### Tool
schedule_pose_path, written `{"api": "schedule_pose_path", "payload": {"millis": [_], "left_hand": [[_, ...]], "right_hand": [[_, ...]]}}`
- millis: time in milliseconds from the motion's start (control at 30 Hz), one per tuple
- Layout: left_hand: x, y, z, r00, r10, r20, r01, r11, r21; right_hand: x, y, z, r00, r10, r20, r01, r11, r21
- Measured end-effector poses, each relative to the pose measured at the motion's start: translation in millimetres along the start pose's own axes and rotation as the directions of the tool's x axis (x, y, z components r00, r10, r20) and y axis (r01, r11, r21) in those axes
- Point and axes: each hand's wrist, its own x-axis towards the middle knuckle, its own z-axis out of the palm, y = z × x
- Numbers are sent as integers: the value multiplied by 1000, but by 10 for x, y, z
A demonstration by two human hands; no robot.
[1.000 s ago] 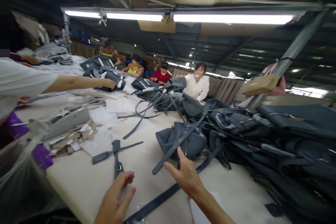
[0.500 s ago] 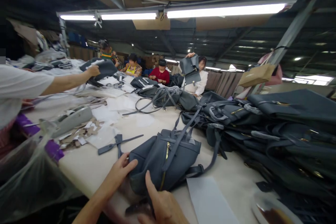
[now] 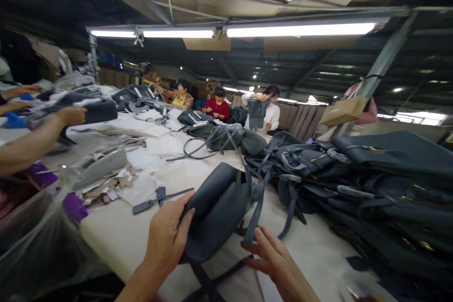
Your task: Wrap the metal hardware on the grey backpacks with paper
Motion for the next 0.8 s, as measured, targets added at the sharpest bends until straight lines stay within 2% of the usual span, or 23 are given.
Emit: {"api": "schedule_pose_path", "payload": {"millis": [33, 100, 167, 200, 267, 300, 367, 433, 500, 600, 700, 800], "left_hand": [[35, 15, -55, 997, 52, -51, -49, 998, 50], [57, 30, -150, 978, 171, -115, -155, 978, 137], [-21, 35, -196, 937, 325, -126, -297, 934, 199], [-101, 32, -193, 905, 410, -113, -380, 899, 216], [-328, 10, -140, 849, 522, -80, -495, 840, 223], [-457, -9, -99, 840, 539, -59, -517, 829, 214], [-683, -59, -20, 893, 446, -64, -428, 884, 190], [-804, -115, 23, 955, 287, -73, -274, 950, 149], [-789, -166, 20, 987, 144, -65, -135, 983, 120], [-612, -219, -46, 996, -16, -83, 28, 989, 144], [-465, -241, -135, 986, -134, -102, 148, 978, 144], [-478, -228, -177, 984, -176, -39, 179, 977, 118]], "right_hand": [[39, -75, 3, 999, -42, -23, 41, 997, -71], [130, -180, -2, 983, -166, -77, 131, 932, -338], [207, -249, -35, 967, -225, -119, 138, 856, -498], [230, -272, -59, 973, -190, -135, 108, 880, -462], [242, -283, -98, 992, -21, -122, -3, 981, -196], [233, -264, -105, 994, 64, -92, -70, 996, -58], [207, -166, -82, 985, 160, -67, -157, 986, 52], [206, -1, -15, 978, 181, -106, -183, 983, -8], [257, 181, 64, 978, 147, -150, -159, 985, -70], [410, 340, 121, 983, 9, -185, -36, 989, -144], [567, 212, 12, 975, -119, -190, 78, 975, -208], [671, -187, -251, 942, -254, -219, 194, 946, -261]]}}
